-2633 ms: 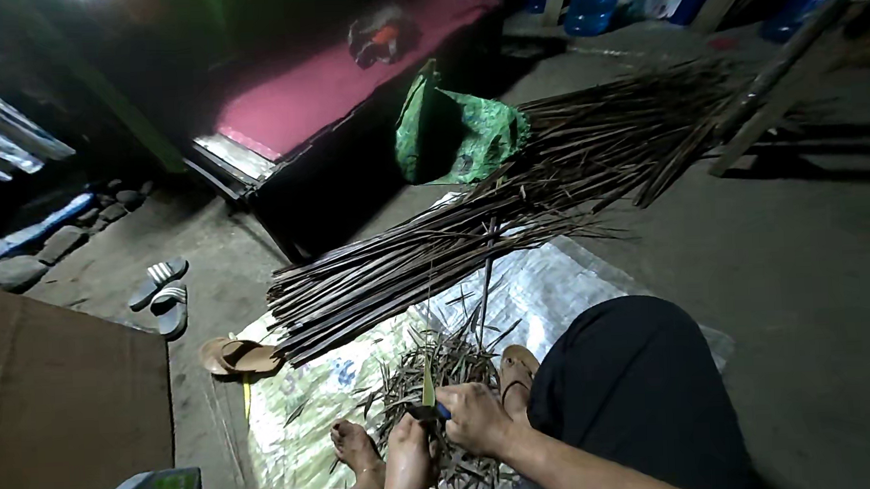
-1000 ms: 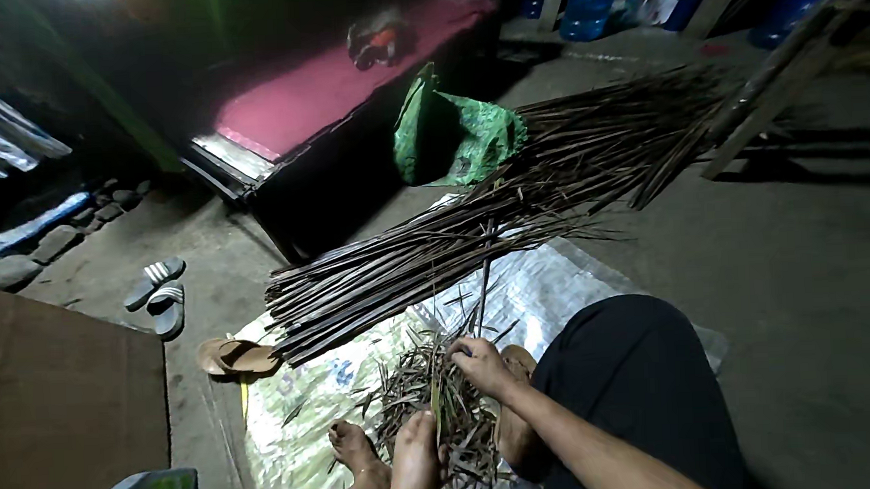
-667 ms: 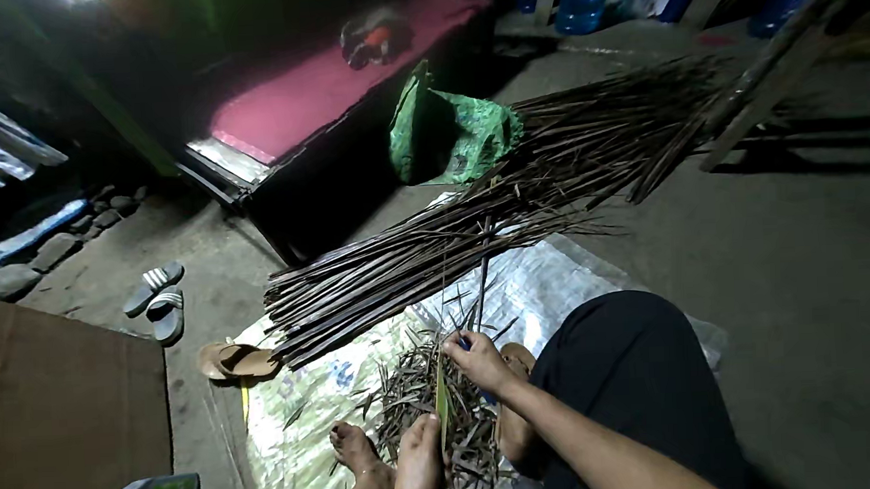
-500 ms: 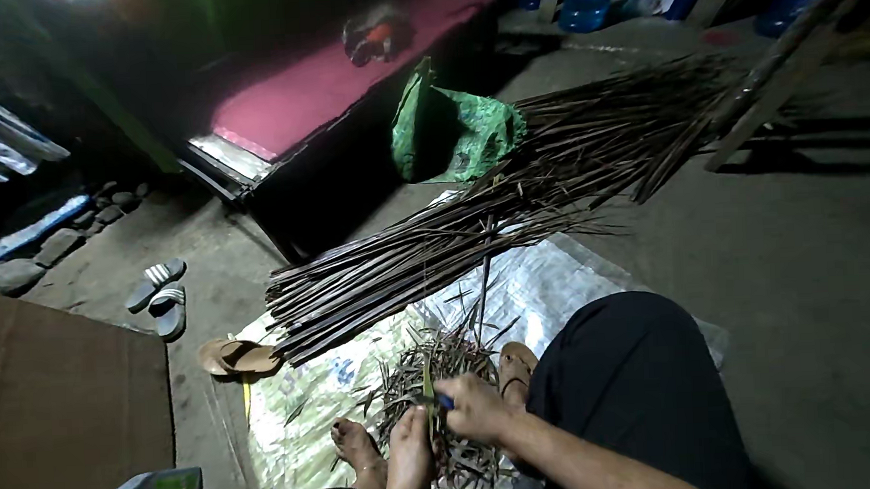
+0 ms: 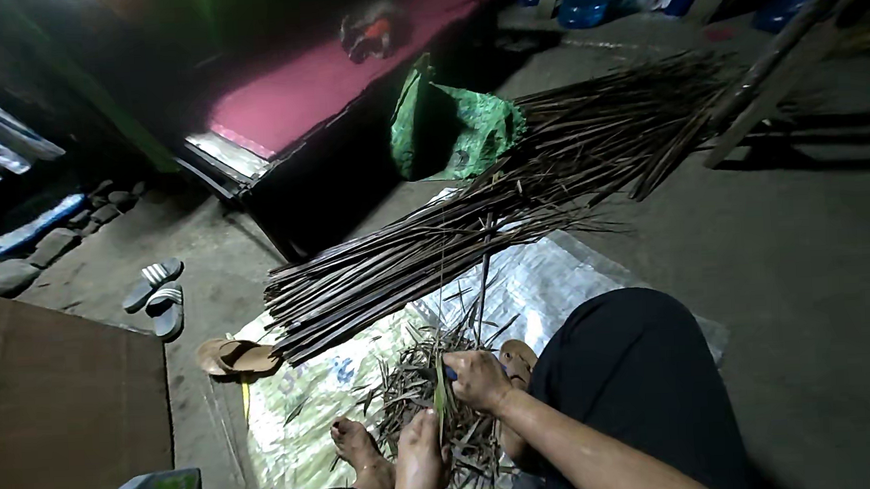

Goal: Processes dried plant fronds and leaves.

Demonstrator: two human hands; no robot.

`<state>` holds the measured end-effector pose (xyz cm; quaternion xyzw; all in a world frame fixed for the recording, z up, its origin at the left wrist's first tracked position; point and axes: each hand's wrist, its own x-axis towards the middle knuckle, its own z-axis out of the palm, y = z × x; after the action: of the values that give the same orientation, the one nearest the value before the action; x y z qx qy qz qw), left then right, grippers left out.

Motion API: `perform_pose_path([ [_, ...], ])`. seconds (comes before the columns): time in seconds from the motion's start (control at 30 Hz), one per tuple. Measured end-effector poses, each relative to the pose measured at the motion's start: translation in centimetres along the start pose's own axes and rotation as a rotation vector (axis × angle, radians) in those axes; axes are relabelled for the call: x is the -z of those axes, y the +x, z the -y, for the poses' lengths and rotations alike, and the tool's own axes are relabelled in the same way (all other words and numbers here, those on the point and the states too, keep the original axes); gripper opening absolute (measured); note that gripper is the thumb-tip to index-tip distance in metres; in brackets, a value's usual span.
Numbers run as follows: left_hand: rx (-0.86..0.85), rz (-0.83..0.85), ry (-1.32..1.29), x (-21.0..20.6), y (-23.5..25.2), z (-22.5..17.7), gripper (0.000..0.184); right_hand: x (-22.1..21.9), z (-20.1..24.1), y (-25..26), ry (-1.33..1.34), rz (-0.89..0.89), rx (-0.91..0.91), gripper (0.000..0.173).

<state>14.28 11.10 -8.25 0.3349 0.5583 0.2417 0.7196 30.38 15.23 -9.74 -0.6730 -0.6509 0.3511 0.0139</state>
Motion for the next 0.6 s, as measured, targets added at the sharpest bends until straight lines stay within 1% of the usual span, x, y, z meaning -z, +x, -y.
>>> perform_pose_path([
  [0.13, 0.028, 0.006, -0.022, -0.2, -0.1, -0.4, 0.037, -0.3, -0.5, 0.5, -0.01, -0.049, -0.005, 0.028],
  [0.2, 0.03, 0.012, -0.034, -0.1, -0.1, -0.4, 0.038, -0.1, -0.6, 0.7, -0.009, -0.047, -0.026, 0.029],
  [0.27, 0.034, 0.016, -0.047, -0.1, 0.0, -0.3, 0.038, 0.2, -0.7, 0.9, -0.006, -0.038, -0.081, 0.031],
  [0.33, 0.03, 0.018, -0.044, -0.2, -0.4, -0.3, 0.038, 1.0, -1.0, 1.2, 0.07, -0.034, -0.194, 0.037],
  [0.4, 0.013, 0.01, -0.022, -0.1, -0.6, -0.1, 0.037, 1.5, -1.9, 1.5, 0.197, -0.097, -0.244, 0.035],
  [0.47, 0.014, -0.011, -0.004, -0.1, -0.4, 0.0, 0.035, 1.5, -2.4, 1.4, 0.385, -0.174, -0.204, 0.03],
  [0.5, 0.019, -0.018, 0.005, -0.1, -0.2, 0.0, 0.034, 1.3, -2.3, 1.2, 0.521, -0.189, -0.172, 0.03],
  [0.57, 0.029, -0.022, 0.012, 0.0, 0.0, -0.1, 0.034, 0.4, -1.4, 1.1, 0.805, -0.167, -0.116, 0.029],
  [0.6, 0.031, -0.015, 0.014, 0.0, 0.1, -0.2, 0.033, 0.0, -0.9, 1.0, 0.923, -0.128, -0.106, 0.027],
])
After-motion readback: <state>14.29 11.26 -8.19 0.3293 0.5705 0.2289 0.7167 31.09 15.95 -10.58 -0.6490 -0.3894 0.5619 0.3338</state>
